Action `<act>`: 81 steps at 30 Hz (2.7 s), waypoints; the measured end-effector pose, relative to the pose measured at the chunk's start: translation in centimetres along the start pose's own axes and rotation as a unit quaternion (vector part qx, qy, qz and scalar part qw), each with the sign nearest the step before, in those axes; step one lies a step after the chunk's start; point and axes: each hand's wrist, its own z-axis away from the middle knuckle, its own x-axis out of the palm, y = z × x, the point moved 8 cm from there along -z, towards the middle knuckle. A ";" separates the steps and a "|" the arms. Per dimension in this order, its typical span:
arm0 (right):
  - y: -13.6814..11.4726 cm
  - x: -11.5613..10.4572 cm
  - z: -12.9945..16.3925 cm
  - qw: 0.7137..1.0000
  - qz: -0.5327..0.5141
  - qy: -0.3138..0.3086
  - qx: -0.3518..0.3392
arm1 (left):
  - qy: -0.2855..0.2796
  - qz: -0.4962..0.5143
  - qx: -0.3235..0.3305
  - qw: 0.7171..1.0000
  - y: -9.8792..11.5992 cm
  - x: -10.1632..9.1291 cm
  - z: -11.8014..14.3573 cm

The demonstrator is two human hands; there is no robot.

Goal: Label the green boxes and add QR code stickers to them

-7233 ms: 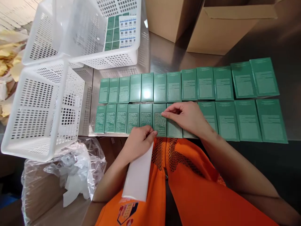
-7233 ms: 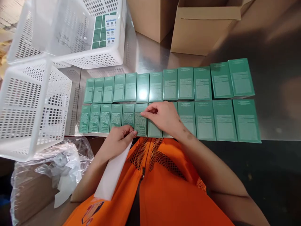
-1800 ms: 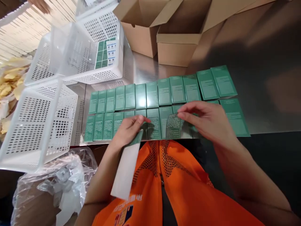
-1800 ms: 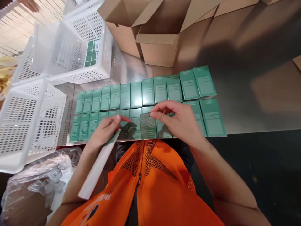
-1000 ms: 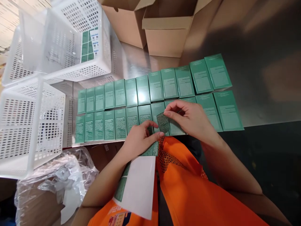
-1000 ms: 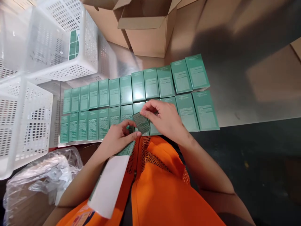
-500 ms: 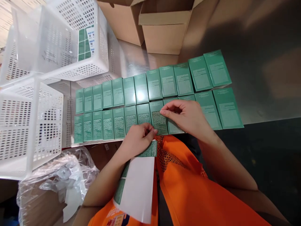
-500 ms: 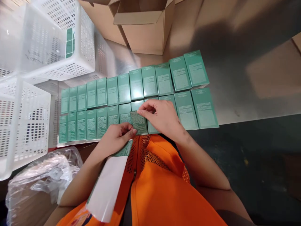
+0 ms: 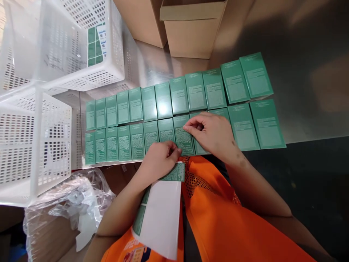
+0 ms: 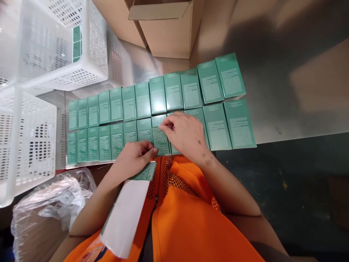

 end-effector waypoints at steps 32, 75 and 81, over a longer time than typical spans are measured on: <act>-1.3 0.4 0.4 0.990 0.126 0.068 0.003 | 0.157 0.051 -0.003 0.986 -2.5 -4.5 1.5; -9.7 1.2 7.9 0.845 0.127 0.288 -0.431 | 0.213 0.306 0.080 0.924 -2.3 -8.7 1.1; -10.2 -1.0 12.4 0.820 -0.052 0.163 -0.546 | 0.430 0.308 0.070 0.846 -4.4 -11.8 1.7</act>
